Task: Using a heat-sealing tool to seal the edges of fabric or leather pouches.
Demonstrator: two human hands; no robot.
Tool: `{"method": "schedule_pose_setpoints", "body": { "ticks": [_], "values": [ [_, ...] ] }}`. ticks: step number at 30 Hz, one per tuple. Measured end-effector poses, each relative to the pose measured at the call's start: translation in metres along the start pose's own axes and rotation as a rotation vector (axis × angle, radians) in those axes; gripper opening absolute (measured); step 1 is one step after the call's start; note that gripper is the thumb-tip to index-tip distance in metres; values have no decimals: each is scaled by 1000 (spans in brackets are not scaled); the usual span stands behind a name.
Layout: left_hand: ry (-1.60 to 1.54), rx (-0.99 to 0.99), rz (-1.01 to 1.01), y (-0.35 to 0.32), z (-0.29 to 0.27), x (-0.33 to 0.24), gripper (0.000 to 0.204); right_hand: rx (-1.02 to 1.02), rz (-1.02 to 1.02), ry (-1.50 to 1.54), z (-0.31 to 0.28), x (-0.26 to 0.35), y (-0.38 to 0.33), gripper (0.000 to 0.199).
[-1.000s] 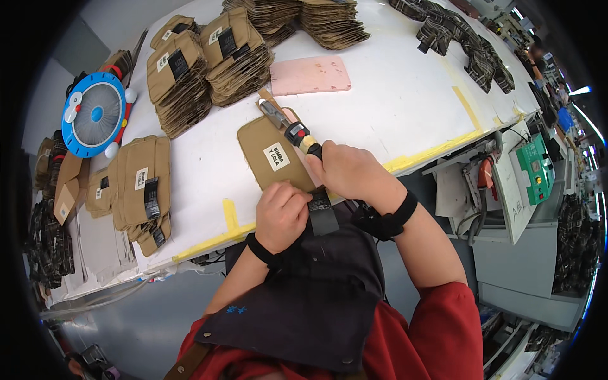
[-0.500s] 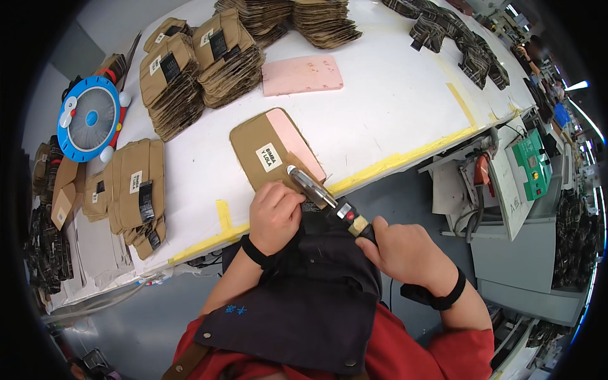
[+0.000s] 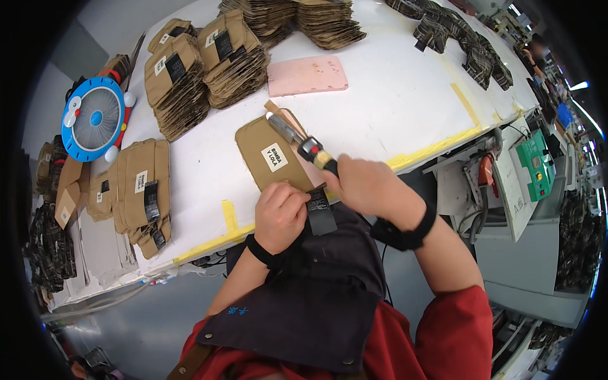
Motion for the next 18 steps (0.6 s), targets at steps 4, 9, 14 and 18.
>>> {"method": "schedule_pose_setpoints", "body": {
  "ticks": [4,9,14,18],
  "values": [
    [-12,-4,8,0,1,1,21,47,34,-2,-8,9,-71,40],
    [16,-4,-1,-1,1,1,20,214,122,-16,-15,13,-120,40],
    [-3,1,-6,-1,1,0,20,148,45,-45,-15,5,-97,41],
    [-4,-3,-3,0,2,-2,20,10,-16,-1,-11,-2,-37,44]
  ]
}}
Point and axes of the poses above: each hand's wrist, its own y-axis towards the middle knuckle, its own z-axis out of the palm, x = y × z, the point moved 2 cm from there along y, towards the middle knuckle
